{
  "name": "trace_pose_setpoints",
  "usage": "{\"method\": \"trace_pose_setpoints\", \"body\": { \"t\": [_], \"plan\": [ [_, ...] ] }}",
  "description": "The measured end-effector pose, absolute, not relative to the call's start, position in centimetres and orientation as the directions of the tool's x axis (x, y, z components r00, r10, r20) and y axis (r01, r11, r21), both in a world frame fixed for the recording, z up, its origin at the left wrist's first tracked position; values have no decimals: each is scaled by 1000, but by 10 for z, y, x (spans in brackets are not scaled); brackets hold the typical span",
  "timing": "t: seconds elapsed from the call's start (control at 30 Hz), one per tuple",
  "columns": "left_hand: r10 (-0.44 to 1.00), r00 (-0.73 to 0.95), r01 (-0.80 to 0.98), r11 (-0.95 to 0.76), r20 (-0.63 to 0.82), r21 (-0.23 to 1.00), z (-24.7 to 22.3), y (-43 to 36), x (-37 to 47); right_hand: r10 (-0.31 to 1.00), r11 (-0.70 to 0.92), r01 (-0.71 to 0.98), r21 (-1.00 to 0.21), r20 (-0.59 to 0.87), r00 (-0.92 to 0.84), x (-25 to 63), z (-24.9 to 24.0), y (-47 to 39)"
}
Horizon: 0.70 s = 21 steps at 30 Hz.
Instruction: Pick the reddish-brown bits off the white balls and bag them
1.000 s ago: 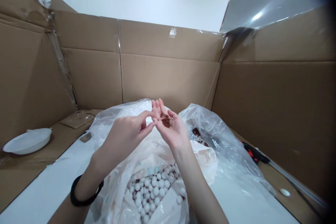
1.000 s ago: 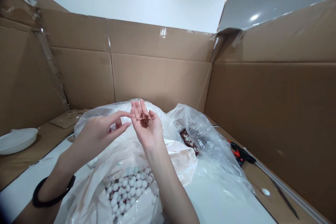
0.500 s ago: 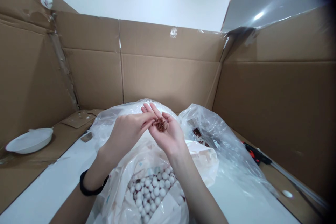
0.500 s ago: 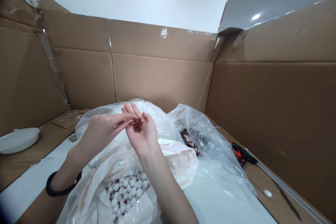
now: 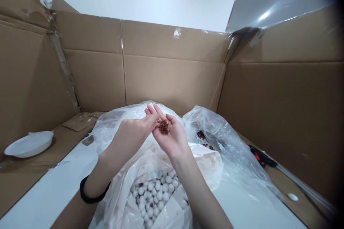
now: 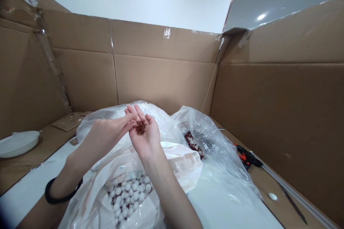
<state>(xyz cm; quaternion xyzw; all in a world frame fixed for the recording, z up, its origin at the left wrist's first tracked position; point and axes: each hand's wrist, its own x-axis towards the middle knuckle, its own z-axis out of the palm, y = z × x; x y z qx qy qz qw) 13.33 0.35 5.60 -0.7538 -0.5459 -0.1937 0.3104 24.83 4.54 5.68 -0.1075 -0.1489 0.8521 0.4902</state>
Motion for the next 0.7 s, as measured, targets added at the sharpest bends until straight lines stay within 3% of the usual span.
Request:
{"method": "trace_pose_setpoints", "body": {
  "t": [0.2, 0.33, 0.4, 0.53, 0.6, 0.7],
  "plan": [
    [669, 344, 939, -231, 659, -256, 51, 7, 133, 880, -449, -805, -387, -34, -474, 248, 58, 45],
    [607, 314, 941, -304, 730, -151, 50, 10, 130, 871, -464, -812, -353, -18, -490, 249, 58, 45],
    [585, 246, 922, -388, 773, 0, 52, 10, 130, 882, -449, -832, -326, -13, -471, 249, 57, 48],
    [672, 30, 693, -547, 740, 469, 61, 4, 131, 907, -383, -855, -349, 36, -420, 247, 52, 55],
    [730, -31, 550, -558, 682, 622, 65, 1, 131, 876, -324, -798, -508, 159, -456, 246, 49, 58],
    [783, -78, 429, -532, 617, 730, 68, 0, 130, 823, 12, -632, -775, 367, -434, 245, 47, 57]
  ]
}}
